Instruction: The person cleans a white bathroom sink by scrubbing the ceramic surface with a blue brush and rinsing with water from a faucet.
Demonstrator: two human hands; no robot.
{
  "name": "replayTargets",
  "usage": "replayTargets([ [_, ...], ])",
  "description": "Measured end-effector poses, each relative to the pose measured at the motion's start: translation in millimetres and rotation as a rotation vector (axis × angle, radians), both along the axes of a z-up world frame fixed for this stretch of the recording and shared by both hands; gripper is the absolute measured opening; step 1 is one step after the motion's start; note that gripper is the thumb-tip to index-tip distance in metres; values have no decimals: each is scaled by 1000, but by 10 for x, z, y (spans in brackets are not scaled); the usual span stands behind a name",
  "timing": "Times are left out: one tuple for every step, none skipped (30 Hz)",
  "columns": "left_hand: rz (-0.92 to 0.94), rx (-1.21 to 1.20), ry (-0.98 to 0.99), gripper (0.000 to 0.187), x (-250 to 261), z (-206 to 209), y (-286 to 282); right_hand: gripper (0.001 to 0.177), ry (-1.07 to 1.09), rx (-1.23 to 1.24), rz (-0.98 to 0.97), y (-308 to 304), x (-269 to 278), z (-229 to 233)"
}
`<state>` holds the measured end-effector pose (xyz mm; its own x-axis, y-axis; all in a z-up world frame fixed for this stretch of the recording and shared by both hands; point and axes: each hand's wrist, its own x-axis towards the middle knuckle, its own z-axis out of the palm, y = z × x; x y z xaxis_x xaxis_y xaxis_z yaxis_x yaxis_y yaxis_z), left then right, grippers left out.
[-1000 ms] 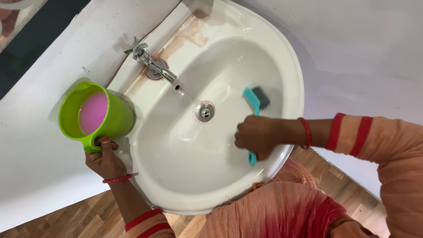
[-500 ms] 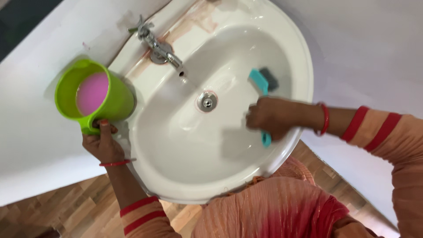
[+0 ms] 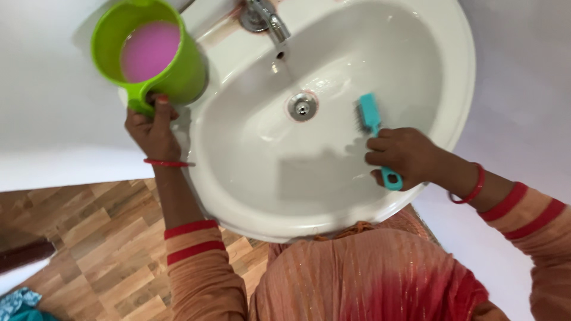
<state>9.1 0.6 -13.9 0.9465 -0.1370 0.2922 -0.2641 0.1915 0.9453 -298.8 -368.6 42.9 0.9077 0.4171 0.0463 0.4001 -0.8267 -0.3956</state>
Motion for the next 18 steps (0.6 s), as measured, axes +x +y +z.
replayTargets([
  [7,4,8,17,-8,6,-12,16,16,-33,-31,-14,-15,9],
  [10,20,13,16,-12,18,-25,18,30,-66,-63,-10,-25,21],
  [13,36,17,16,-21,30,-37,16,39,57,-44,20,-57,39],
  [15,50,22,15,-25,43,-40,14,49,179,-26,73,-112,67],
  [2,41,13,15,-29,56,-35,13,61,300,-9,129,-138,84],
  [-14,30,7,16,-35,55,-43,13,40,397,20,204,-127,70],
  [-29,19,0,16,-36,54,-42,14,21,495,48,299,-96,34],
  [-32,18,-3,16,-35,54,-45,15,1,591,72,353,-83,17],
  [-34,18,-6,17,-34,51,-47,15,5,499,78,355,-65,13],
  [-39,19,-9,17,-22,49,-42,15,8,409,81,355,-31,-5],
  [-45,7,-4,17,-8,47,-37,16,11,319,83,344,4,-25],
  [-54,-5,1,18,-1,41,-40,16,54,131,31,314,23,-35],
  [-63,-17,7,18,-1,34,-42,16,97,-58,-23,271,43,-41],
  [-63,-23,8,18,0,26,-43,17,138,-246,-79,244,60,-48],
  [-62,-28,10,18,3,21,-43,18,163,-271,-98,236,79,-56],
  [-61,-35,10,18,7,24,-45,20,187,-296,-116,239,106,-54],
  [-68,-30,12,18,5,27,-42,21,211,-321,-135,261,126,-46],
  [-72,-27,13,18,1,30,-38,20,118,-138,-78,335,115,-40],
])
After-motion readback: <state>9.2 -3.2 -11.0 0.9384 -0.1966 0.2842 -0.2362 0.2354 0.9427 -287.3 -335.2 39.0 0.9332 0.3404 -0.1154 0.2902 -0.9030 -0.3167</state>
